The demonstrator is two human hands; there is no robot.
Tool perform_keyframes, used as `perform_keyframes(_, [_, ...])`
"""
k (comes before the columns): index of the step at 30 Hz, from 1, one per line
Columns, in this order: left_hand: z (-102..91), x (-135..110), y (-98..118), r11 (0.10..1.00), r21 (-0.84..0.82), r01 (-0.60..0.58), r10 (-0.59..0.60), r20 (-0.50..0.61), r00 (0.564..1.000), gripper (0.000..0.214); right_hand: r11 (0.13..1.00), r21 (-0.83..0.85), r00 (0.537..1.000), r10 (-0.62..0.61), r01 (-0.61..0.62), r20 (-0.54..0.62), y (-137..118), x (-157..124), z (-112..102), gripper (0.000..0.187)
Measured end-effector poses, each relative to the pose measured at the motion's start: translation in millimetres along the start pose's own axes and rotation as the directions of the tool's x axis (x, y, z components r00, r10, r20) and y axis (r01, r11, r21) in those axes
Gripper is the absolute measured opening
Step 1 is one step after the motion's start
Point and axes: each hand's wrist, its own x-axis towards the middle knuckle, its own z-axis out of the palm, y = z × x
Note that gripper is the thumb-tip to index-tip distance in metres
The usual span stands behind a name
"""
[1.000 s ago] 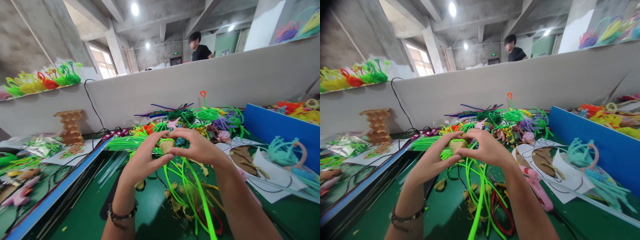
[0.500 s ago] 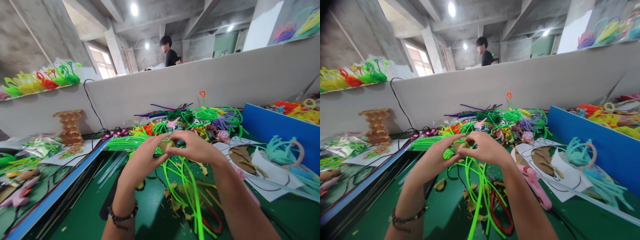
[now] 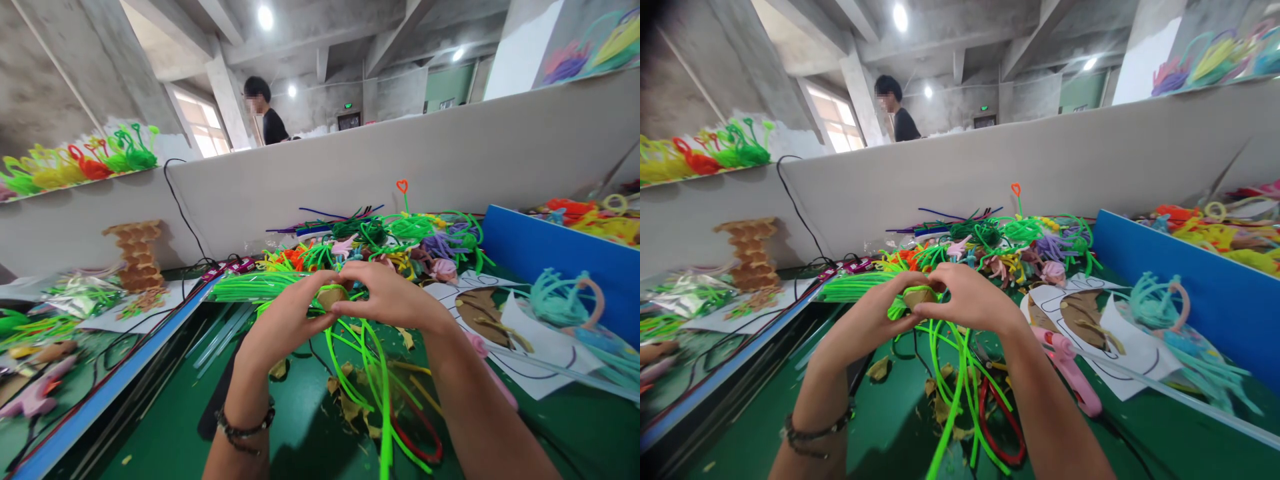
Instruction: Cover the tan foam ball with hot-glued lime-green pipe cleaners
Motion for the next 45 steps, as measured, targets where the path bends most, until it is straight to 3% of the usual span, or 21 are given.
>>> perform_keyframes(16, [1.1, 2.0, -1.8, 1.0, -0.017, -0.022, 0.023, 0.098, 0.995, 0.038, 0.995, -0.098, 1.0, -0.022, 0.021, -0.006, -1.5, -1.8, 2.8, 0.017])
perform_keyframes(21, [1.9, 2.0, -1.3, 1.0, -0.004, -0.025, 0.026, 0.124, 0.992, 0.028, 0.992, -0.123, 1.0, -0.01, 0.01, 0.0, -1.8, -1.0, 3.5, 0.019])
perform_keyframes(32, [5.7, 2.8, -3.9, 1.0, -0.006, 0.021, -0.021, 0.06, 0.998, 0.036, 0.995, -0.078, 0.997, 0.065, -0.068, -0.041, -1.4, -1.3, -0.1, 0.035])
perform_keyframes(35, [7.2, 3.3, -7.1, 0.999, -0.013, 0.048, -0.048, 0.001, 0.999, 0.037, 0.995, -0.016, 0.991, 0.093, -0.095, -0.099, -0.7, -5.8, -6.0, 0.04])
perform_keyframes(39, [7.8, 3.8, -15.8, 0.993, -0.062, 0.101, -0.103, -0.035, 0.994, 0.044, 0.992, -0.015, 0.958, 0.114, -0.122, -0.265, 1.3, -13.1, -12.3, 0.042])
perform_keyframes(42, [7.5, 4.2, -27.2, 0.962, -0.2, 0.184, -0.192, -0.021, 0.981, 0.046, 0.995, -0.028, 0.928, 0.077, -0.093, -0.363, -1.5, -18.5, -15.1, 0.039])
perform_keyframes(45, [7.5, 4.7, -40.2, 0.867, -0.422, 0.266, -0.304, -0.024, 0.952, 0.042, 0.997, -0.028, 0.901, 0.052, -0.071, -0.43, -8.5, -23.8, -17.6, 0.033])
